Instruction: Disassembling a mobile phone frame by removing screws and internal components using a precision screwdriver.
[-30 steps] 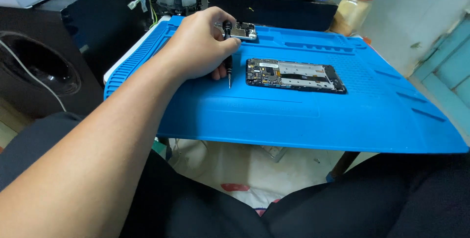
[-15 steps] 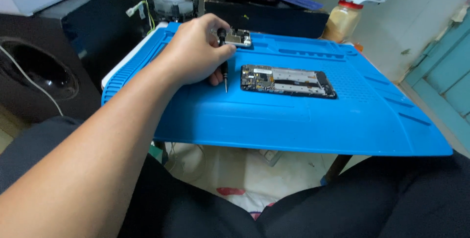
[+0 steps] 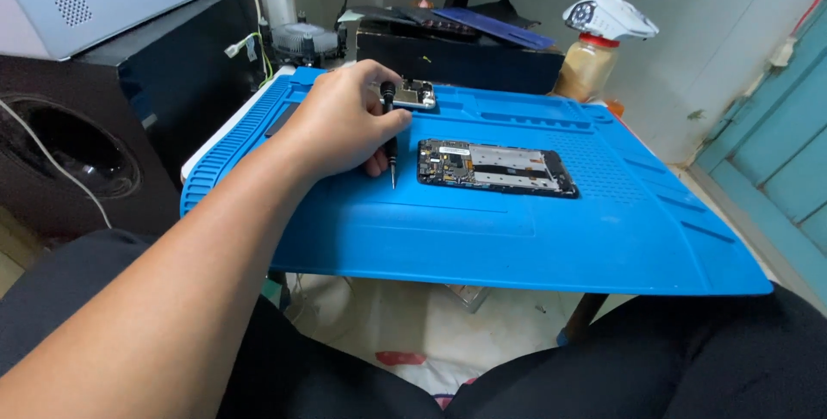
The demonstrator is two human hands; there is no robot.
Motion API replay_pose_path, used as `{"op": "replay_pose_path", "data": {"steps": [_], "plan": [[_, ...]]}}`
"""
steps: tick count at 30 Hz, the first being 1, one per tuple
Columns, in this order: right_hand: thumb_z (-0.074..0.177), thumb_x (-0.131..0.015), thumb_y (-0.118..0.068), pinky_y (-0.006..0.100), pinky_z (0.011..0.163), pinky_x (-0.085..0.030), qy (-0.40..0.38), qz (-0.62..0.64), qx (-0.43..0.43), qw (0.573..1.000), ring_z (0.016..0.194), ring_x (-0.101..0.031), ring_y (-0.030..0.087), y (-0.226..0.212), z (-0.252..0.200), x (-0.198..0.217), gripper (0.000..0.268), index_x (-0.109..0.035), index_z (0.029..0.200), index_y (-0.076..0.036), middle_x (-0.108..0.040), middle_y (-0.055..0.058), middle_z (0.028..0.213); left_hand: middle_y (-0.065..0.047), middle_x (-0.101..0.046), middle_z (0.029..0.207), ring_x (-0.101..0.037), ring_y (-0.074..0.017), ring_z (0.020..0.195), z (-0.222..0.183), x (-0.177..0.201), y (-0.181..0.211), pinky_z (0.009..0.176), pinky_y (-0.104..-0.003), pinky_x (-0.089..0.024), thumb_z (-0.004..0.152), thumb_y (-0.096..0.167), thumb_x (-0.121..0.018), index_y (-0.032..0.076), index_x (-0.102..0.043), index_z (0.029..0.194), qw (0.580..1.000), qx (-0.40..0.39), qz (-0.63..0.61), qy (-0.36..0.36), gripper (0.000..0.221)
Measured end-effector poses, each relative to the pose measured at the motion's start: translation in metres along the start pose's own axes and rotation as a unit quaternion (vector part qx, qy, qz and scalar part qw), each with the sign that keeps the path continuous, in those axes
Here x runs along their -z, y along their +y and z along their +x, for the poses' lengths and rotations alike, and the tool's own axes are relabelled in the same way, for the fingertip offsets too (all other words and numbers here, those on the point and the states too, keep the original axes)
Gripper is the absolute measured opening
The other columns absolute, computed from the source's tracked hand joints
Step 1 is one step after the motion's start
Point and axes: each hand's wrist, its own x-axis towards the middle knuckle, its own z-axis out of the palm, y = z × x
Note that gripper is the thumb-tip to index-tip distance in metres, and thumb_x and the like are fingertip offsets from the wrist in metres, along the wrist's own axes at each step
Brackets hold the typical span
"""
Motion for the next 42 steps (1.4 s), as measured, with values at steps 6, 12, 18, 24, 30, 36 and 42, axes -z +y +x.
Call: {"op": "replay_pose_path", "data": {"steps": [6, 12, 18, 24, 30, 36, 42], "plan": [[0.088, -0.071, -0.059, 0.053, 0.109, -0.055, 0.006, 0.005, -0.011, 1.000, 0.139, -0.060, 0.033, -0.010, -0.030, 0.010, 0.073, -0.060, 0.152, -0.027, -0.061, 0.007, 0.151, -0.013, -0.076, 0.083, -0.078, -0.0195, 0.055, -0.004, 0.001, 0.006, 0.054, -0.030, -0.066, 0.101, 0.008, -0.065, -0.002, -0.053, 0.148, 1.000, 0.003, 0.006, 0.003, 0.050], [0.088, -0.071, -0.059, 0.055, 0.110, -0.055, 0.010, 0.014, -0.018, 1.000, 0.141, -0.060, 0.035, -0.010, -0.040, 0.011, 0.072, -0.061, 0.152, -0.025, -0.061, 0.009, 0.152, -0.014, -0.076, 0.084, -0.077, -0.0199, 0.055, -0.006, 0.001, 0.006, 0.055, -0.031, -0.066, 0.100, 0.009, -0.065, -0.002, -0.052, 0.148, 1.000, -0.005, 0.001, 0.001, 0.051], [0.089, -0.071, -0.059, 0.057, 0.110, -0.056, 0.008, 0.025, -0.027, 0.999, 0.142, -0.060, 0.037, -0.001, -0.046, 0.008, 0.072, -0.062, 0.151, -0.023, -0.061, 0.010, 0.154, -0.013, -0.076, 0.084, -0.077, -0.0201, 0.055, -0.006, 0.001, 0.005, 0.057, -0.032, -0.066, 0.100, 0.009, -0.065, -0.001, -0.053, 0.148, 1.000, -0.007, 0.005, -0.001, 0.051], [0.086, -0.078, -0.053, 0.053, 0.111, -0.054, 0.025, 0.074, -0.009, 0.997, 0.141, -0.061, 0.036, 0.014, -0.036, -0.033, 0.074, -0.063, 0.151, -0.023, -0.064, 0.008, 0.149, -0.012, -0.076, 0.082, -0.077, -0.0200, 0.055, -0.004, -0.001, 0.002, 0.058, -0.031, -0.066, 0.100, 0.009, -0.065, 0.000, -0.054, 0.148, 1.000, -0.009, 0.003, 0.000, 0.050], [0.081, -0.086, -0.040, 0.053, 0.112, -0.053, 0.048, 0.140, -0.009, 0.989, 0.140, -0.061, 0.037, 0.022, -0.034, -0.035, 0.072, -0.066, 0.148, -0.022, -0.068, 0.010, 0.145, -0.013, -0.076, 0.082, -0.078, -0.0200, 0.056, -0.004, 0.000, 0.002, 0.059, -0.032, -0.067, 0.100, 0.009, -0.066, 0.000, -0.054, 0.147, 1.000, -0.009, 0.002, -0.002, 0.050], [0.070, -0.097, -0.035, 0.055, 0.106, -0.055, 0.054, 0.134, 0.005, 0.989, 0.137, -0.060, 0.041, 0.021, -0.025, -0.027, 0.090, -0.063, 0.152, -0.020, -0.066, 0.015, 0.144, -0.013, -0.077, 0.082, -0.078, -0.0206, 0.056, -0.005, -0.001, 0.002, 0.059, -0.032, -0.066, 0.100, 0.009, -0.066, 0.000, -0.055, 0.147, 1.000, -0.010, -0.001, 0.004, 0.049], [0.064, -0.102, -0.023, 0.061, 0.108, -0.050, 0.149, 0.141, 0.048, 0.978, 0.136, -0.058, 0.047, 0.010, -0.046, -0.032, 0.091, -0.067, 0.147, -0.014, -0.065, 0.020, 0.138, -0.012, -0.077, 0.082, -0.078, -0.0202, 0.056, -0.005, -0.003, 0.000, 0.059, -0.032, -0.066, 0.102, 0.011, -0.064, 0.001, -0.055, 0.147, 1.000, -0.008, -0.003, 0.009, 0.047]]}}
